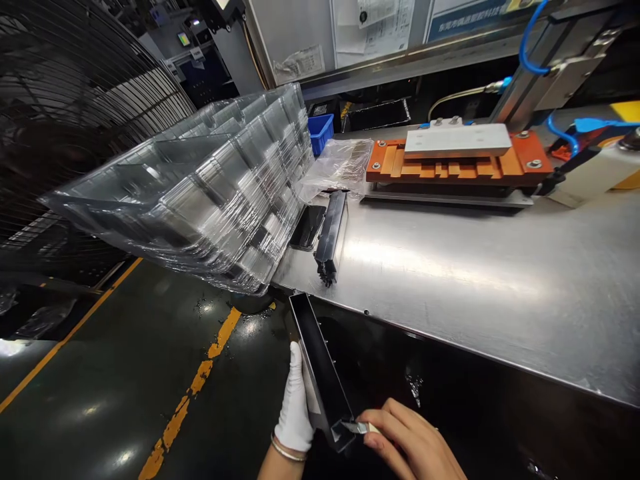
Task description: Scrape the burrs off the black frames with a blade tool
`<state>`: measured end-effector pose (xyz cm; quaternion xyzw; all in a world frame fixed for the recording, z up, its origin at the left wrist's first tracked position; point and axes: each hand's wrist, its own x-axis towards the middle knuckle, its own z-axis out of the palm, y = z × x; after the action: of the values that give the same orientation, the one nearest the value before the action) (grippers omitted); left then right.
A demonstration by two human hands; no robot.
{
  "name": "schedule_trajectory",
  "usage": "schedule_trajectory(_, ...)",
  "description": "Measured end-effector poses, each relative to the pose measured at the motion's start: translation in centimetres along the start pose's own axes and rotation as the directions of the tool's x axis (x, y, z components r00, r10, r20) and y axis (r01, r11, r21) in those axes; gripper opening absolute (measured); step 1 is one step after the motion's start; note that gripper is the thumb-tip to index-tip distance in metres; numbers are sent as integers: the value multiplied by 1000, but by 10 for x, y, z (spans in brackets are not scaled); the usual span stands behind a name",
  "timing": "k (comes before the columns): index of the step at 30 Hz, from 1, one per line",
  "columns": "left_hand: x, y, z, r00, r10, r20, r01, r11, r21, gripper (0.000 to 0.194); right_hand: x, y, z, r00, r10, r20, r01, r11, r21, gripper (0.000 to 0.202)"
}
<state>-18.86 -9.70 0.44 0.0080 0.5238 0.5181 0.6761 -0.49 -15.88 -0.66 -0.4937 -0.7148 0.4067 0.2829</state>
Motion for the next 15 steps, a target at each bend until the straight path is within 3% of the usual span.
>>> schedule_trajectory(3, 0, -2, -2, 999, 25, -26, -25, 1000, 14, 43, 0, 3, 8, 998, -2, -56, 2, 1000, -4, 20)
schedule_trajectory(6, -3, -1, -4, 999, 32, -12, -32, 999, -21, 46, -3, 23, 20, 989, 101, -105, -101, 995, 9, 23)
schedule_trajectory(10, -10, 2, -3, 985, -98, 144, 127, 969, -212, 44, -11, 63, 27, 881, 386, -273, -396, 918, 23, 33)
schedule_trajectory(12, -10, 1, -3, 974, -146, 174, 181, 960, -212, 44, -14, 67, 24, 905, 376, -197, -366, 927, 84, 35)
schedule_trajectory(15, -2, -5, -5, 976, -180, 120, 196, 972, -131, 42, -17, 46, 14, 975, 223, 21, -223, 961, 164, 29)
